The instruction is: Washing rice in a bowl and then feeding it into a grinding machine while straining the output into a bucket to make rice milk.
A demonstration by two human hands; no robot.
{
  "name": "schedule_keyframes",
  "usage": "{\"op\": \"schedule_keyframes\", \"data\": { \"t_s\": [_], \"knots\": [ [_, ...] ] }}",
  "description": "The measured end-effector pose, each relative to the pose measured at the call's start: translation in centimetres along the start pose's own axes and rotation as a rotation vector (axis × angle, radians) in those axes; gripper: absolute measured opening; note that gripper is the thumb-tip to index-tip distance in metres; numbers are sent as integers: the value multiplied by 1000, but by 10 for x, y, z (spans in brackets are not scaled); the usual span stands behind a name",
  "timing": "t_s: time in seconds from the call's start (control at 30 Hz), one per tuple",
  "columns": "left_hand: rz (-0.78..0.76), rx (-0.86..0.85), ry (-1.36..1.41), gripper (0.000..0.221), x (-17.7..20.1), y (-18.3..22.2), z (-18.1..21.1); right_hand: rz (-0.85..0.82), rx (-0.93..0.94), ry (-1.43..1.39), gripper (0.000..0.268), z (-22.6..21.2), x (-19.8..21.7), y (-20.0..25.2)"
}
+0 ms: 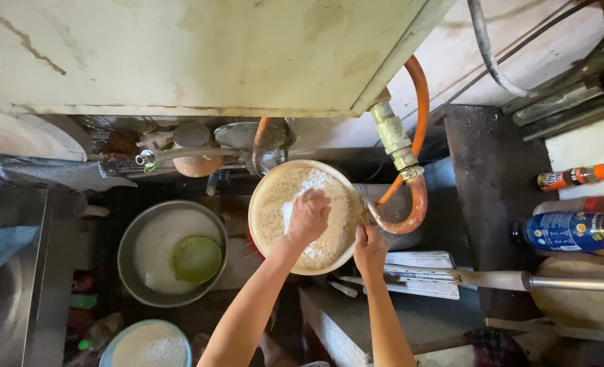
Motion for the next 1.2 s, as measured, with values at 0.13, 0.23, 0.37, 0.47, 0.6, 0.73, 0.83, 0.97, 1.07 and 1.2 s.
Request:
{"op": "schedule_keyframes", "data": {
  "t_s": [0.13, 0.23, 0.37, 0.47, 0.6, 0.73, 0.83, 0.97, 1.07, 1.2],
  "knots": [
    [-230, 15, 3, 19, 83, 8, 58, 18, 59, -14, 40, 0, 1, 0],
    [-305, -187, -35, 26, 118, 25, 92, -9, 28, -126, 47, -4, 1, 1],
    [-321, -290, -118, 26, 133, 36, 100, 39, 78, -46, 40, -6, 3, 1],
    [-153, -291, 14, 23, 144, 26, 96, 143, 198, 23, 35, 24, -14, -13],
    [133, -414, 225, 26, 204, 16, 139, 120, 166, 76, 36, -2, -1, -3],
    [208, -491, 232, 25, 196, 34, 136, 100, 77, 83, 39, 7, -5, 1],
    [-31, -257, 9, 32, 140, 32, 94, 16, 6, -5, 44, 5, -4, -8],
    [172, -230, 223, 32, 184, 35, 108, 73, 63, 111, 45, 10, -10, -3],
    [309, -117, 413, 31, 215, 49, 100, 72, 57, 66, 40, -26, 10, 8],
    [427, -42, 437, 36, 221, 68, 78, 41, -16, -48, 36, -46, 22, 13]
  ]
}}
Point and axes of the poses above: each hand's wrist, its own y-axis away from the middle knuckle, its own x-axis out of the back of the hand, z = x × y, the point moved 6 cm from there along -y, towards the middle knuckle, and after that the axes turned 2 degrees about -x, right-handed, at the moved point
